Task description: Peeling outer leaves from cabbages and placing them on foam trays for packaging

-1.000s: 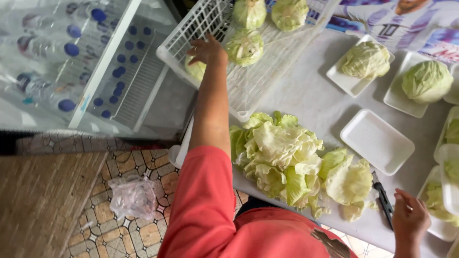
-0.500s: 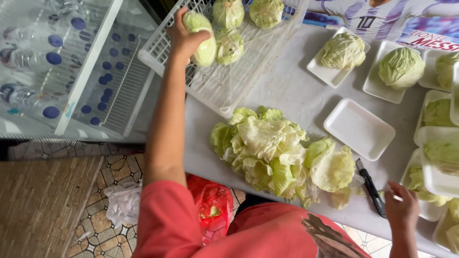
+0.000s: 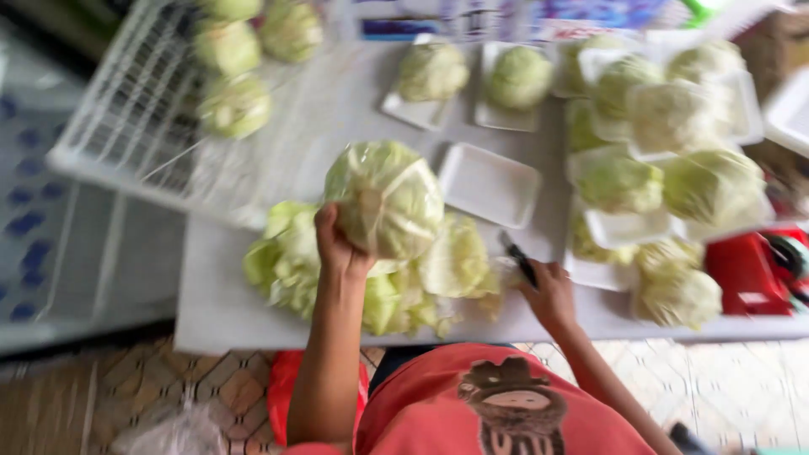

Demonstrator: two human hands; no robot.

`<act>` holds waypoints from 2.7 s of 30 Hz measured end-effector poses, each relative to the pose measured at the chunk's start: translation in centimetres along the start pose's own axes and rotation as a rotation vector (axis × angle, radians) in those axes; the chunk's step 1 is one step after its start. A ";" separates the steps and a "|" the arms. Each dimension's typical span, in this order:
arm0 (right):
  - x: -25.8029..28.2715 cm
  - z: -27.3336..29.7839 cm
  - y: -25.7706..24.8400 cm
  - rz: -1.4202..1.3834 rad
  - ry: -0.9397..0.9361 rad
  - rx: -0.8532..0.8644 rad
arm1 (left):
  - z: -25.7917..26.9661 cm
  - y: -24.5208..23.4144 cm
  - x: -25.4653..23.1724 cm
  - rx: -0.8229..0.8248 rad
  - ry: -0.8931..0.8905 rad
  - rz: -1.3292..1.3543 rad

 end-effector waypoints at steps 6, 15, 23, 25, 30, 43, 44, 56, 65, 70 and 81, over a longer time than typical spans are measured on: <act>-1.5 -0.1 1.7 0.125 -0.060 0.033 | 3.5 6.7 8.2 -0.070 -0.114 0.076; -0.1 0.0 -4.7 -0.577 0.119 0.251 | 4.3 8.6 14.1 0.019 -0.174 -0.071; 7.8 0.8 -15.9 -0.906 -0.251 0.114 | 5.2 7.7 15.8 0.209 0.070 -0.463; 8.1 0.6 -16.7 -0.913 -0.352 0.146 | 4.7 5.8 15.9 0.212 0.099 -0.471; 10.9 0.2 -19.4 -0.849 -0.538 0.159 | 4.2 4.3 15.9 0.260 0.156 -0.502; 12.5 -1.2 -20.9 -0.591 -0.545 0.179 | 5.2 8.1 14.2 0.329 0.260 -0.745; 12.4 -1.2 -20.9 -0.589 -0.535 0.189 | 5.1 8.0 14.3 0.327 0.260 -0.751; 10.7 -1.8 -17.9 -0.428 -0.561 -0.047 | 4.7 5.8 16.0 0.203 0.140 -0.728; 12.0 -3.3 -19.2 -0.531 -0.535 -0.048 | 4.6 5.6 15.7 0.167 -0.039 -0.787; 11.9 -3.7 -17.7 -0.598 -0.465 -0.014 | 5.0 6.1 14.7 0.213 0.002 -0.876; 9.0 -5.5 -14.4 -1.250 0.052 0.240 | 3.5 -4.0 14.2 0.141 -0.089 -0.488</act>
Point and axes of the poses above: each hand's wrist, its own z-axis away from the middle knuckle, its own y-axis out of the palm, x = y × z, the point moved 1 cm from there along -z, towards the middle knuckle, and after that the axes turned 3 degrees about -y, right-handed, at the moved point
